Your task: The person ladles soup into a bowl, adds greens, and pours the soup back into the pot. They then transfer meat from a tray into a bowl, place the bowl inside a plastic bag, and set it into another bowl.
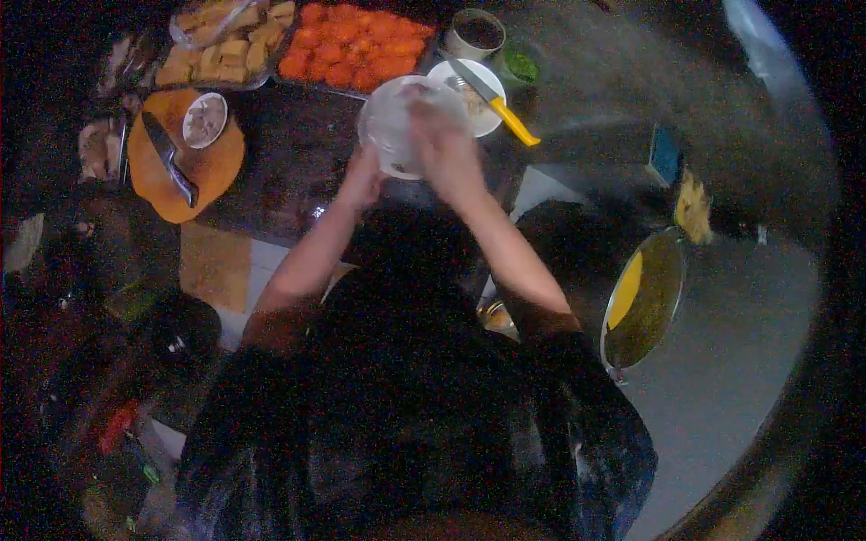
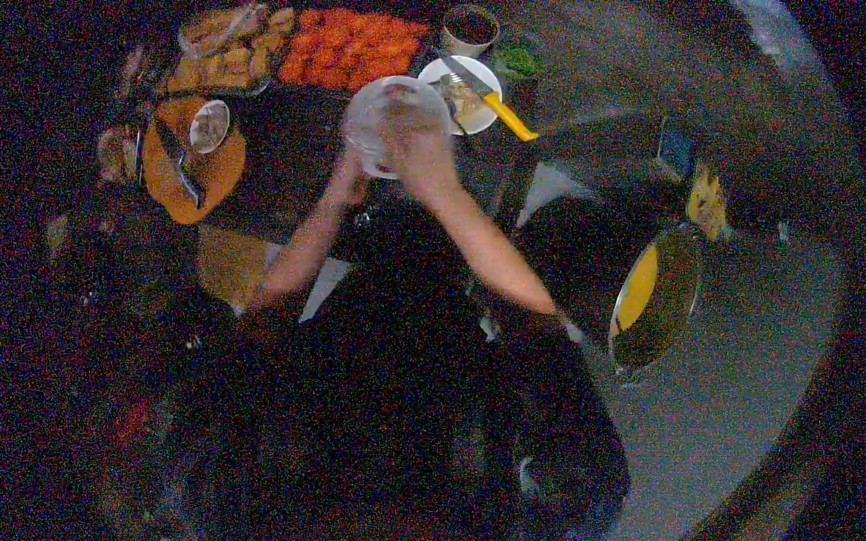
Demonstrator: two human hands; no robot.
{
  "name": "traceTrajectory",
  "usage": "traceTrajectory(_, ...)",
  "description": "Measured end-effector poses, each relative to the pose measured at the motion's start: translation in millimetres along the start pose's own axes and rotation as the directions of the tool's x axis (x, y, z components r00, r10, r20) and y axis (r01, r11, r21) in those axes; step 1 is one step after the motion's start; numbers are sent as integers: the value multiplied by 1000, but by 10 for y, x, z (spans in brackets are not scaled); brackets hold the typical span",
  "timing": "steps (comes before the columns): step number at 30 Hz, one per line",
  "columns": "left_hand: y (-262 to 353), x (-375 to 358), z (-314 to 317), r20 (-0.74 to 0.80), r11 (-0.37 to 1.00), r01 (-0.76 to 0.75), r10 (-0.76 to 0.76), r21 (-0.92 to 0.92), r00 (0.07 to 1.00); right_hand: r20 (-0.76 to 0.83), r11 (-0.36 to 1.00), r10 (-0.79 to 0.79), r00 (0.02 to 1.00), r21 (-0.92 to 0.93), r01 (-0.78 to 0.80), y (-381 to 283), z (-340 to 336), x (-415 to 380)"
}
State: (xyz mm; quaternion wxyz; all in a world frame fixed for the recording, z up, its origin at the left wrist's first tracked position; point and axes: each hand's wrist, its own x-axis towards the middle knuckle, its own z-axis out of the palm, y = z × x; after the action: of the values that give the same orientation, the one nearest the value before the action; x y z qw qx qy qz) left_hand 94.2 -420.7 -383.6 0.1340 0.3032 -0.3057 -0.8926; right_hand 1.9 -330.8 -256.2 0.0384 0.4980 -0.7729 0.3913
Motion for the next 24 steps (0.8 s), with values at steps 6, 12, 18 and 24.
traceTrajectory(6, 5, -131, -304, -286, 961, 79, 0, 266, 958, -119, 692, 376, 919, -624, -364, 1413, 23, -743)
traceTrajectory(12, -206, -256, -298, -344, 904, 247, -122, 348, 931, 285, 726, 641, 713, -525, -444, 1748, -32, -1012)
traceTrajectory(18, -457, 16, -282, -309, 852, 235, -92, 467, 946, 132, 642, 627, 768, -646, -413, 1239, -227, -993)
traceTrajectory(24, -287, -24, 154, -384, 811, 363, -187, 459, 904, 27, 644, 583, 812, -625, -441, 1305, -81, -950)
